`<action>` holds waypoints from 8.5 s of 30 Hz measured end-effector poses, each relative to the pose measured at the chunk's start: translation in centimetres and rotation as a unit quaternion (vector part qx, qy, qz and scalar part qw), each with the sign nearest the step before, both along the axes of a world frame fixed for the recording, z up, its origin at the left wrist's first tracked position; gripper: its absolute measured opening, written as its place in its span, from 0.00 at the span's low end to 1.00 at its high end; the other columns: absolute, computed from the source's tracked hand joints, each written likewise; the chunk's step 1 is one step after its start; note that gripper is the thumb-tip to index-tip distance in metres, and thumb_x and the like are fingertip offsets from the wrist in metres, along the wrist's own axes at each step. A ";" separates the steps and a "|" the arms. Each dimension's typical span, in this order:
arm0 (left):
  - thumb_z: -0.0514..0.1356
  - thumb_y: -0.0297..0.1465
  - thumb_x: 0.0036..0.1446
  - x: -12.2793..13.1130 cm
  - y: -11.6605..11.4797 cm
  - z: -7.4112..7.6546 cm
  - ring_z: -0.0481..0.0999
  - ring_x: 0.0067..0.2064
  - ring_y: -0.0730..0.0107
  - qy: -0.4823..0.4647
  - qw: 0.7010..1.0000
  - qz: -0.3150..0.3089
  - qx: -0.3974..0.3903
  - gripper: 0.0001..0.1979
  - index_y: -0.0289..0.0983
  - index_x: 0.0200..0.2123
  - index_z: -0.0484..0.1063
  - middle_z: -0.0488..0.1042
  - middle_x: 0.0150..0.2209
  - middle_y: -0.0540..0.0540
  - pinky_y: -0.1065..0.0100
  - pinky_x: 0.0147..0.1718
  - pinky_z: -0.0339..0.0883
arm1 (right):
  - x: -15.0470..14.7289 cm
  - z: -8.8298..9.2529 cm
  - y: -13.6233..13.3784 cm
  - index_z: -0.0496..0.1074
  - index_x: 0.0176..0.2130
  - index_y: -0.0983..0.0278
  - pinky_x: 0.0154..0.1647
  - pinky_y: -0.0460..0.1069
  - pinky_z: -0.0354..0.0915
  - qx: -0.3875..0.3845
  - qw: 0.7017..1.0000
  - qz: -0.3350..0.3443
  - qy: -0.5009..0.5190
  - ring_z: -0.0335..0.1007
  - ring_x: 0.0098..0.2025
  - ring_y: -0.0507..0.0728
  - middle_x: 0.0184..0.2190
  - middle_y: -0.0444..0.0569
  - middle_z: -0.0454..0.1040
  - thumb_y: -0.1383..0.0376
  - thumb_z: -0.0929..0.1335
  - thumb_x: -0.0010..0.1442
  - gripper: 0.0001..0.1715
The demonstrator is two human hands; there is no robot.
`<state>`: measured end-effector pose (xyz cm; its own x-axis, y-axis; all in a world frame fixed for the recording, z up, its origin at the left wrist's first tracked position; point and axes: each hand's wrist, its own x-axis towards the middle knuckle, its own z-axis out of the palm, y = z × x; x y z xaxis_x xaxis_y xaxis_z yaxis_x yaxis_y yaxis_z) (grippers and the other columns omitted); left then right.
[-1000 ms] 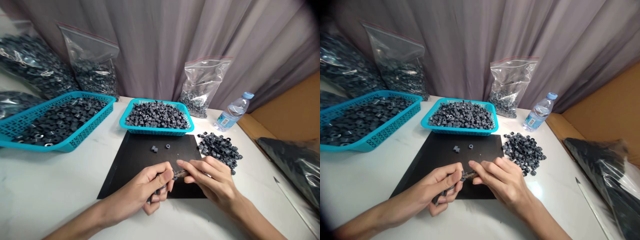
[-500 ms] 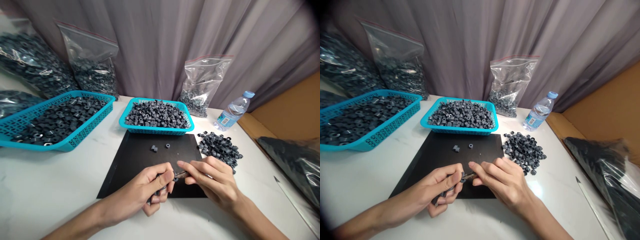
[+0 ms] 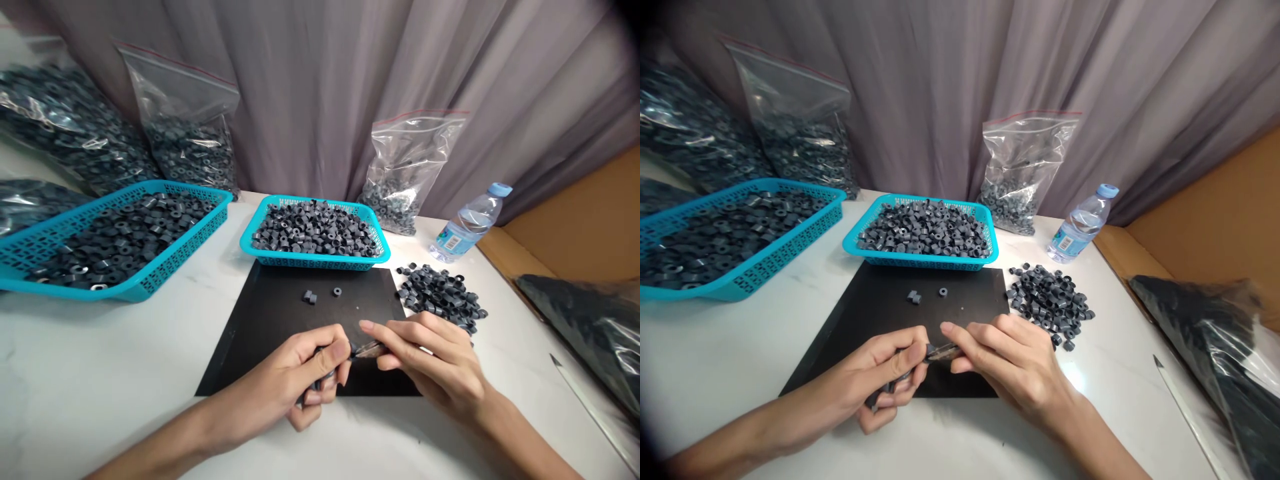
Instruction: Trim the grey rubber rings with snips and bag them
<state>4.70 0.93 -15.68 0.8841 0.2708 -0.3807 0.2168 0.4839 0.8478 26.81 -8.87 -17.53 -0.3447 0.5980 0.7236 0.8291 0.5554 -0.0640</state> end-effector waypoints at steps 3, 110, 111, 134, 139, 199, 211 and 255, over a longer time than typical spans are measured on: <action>0.56 0.45 0.67 0.0 0.0 -0.1 0.49 0.28 0.77 -0.005 1.000 -0.001 -0.003 0.16 0.38 0.36 0.65 0.56 0.31 0.53 0.76 0.21 0.43 | 0.1 -0.4 0.0 0.69 0.61 0.67 0.32 0.48 0.63 -0.006 1.000 -0.004 -0.015 0.67 0.31 0.52 0.37 0.50 0.80 0.68 0.66 0.71 0.20; 0.57 0.50 0.65 0.1 0.0 0.0 0.47 0.27 0.78 0.005 1.000 0.005 -0.023 0.20 0.37 0.35 0.64 0.55 0.31 0.53 0.75 0.20 0.40 | 0.2 -1.1 0.0 0.69 0.62 0.69 0.31 0.48 0.63 0.008 1.000 -0.002 -0.010 0.63 0.30 0.52 0.37 0.51 0.79 0.70 0.67 0.70 0.22; 0.57 0.50 0.65 0.1 0.0 0.0 0.47 0.27 0.78 0.005 1.000 0.004 -0.023 0.21 0.37 0.34 0.64 0.55 0.31 0.53 0.75 0.20 0.39 | 0.2 -1.1 0.0 0.69 0.62 0.69 0.31 0.48 0.63 0.008 1.000 -0.003 -0.011 0.63 0.30 0.52 0.37 0.51 0.79 0.70 0.67 0.70 0.22; 0.58 0.46 0.66 0.3 0.0 0.1 0.46 0.26 0.78 -0.010 0.999 0.027 -0.017 0.18 0.37 0.33 0.64 0.53 0.28 0.55 0.76 0.19 0.39 | 0.2 -1.4 -0.1 0.65 0.65 0.68 0.34 0.49 0.64 0.001 1.000 -0.013 -0.015 0.65 0.32 0.53 0.39 0.53 0.79 0.71 0.67 0.69 0.26; 0.57 0.49 0.65 0.3 -0.1 0.2 0.46 0.25 0.78 -0.008 1.000 0.017 -0.022 0.20 0.37 0.33 0.64 0.53 0.28 0.55 0.76 0.19 0.39 | 0.0 -1.2 -0.1 0.64 0.65 0.68 0.34 0.49 0.64 0.012 1.000 -0.017 -0.020 0.65 0.32 0.53 0.39 0.53 0.79 0.72 0.67 0.69 0.27; 0.60 0.52 0.61 0.9 0.2 -1.0 0.45 0.22 0.80 0.025 0.999 0.033 0.031 0.22 0.38 0.31 0.64 0.53 0.24 0.57 0.76 0.17 0.38 | -2.5 -2.1 1.1 0.72 0.36 0.64 0.28 0.45 0.56 -0.363 0.783 -0.074 0.499 0.58 0.28 0.51 0.26 0.41 0.64 0.48 0.67 0.66 0.22; 0.59 0.50 0.63 1.0 0.1 -0.6 0.44 0.23 0.79 0.027 0.999 0.028 0.031 0.20 0.38 0.33 0.66 0.52 0.23 0.57 0.75 0.18 0.38 | 0.9 -5.5 2.4 0.68 0.60 0.64 0.43 0.56 0.70 -0.176 0.948 -0.228 0.133 0.66 0.43 0.60 0.44 0.57 0.67 0.61 0.60 0.73 0.21; 0.61 0.43 0.65 0.4 0.8 -0.8 0.50 0.27 0.81 0.014 0.988 0.150 -0.021 0.15 0.36 0.42 0.70 0.58 0.33 0.52 0.78 0.19 0.37 | -4.4 -2.2 3.3 0.77 0.41 0.60 0.42 0.47 0.70 -0.305 0.780 0.079 0.541 0.73 0.39 0.52 0.38 0.46 0.77 0.61 0.75 0.61 0.08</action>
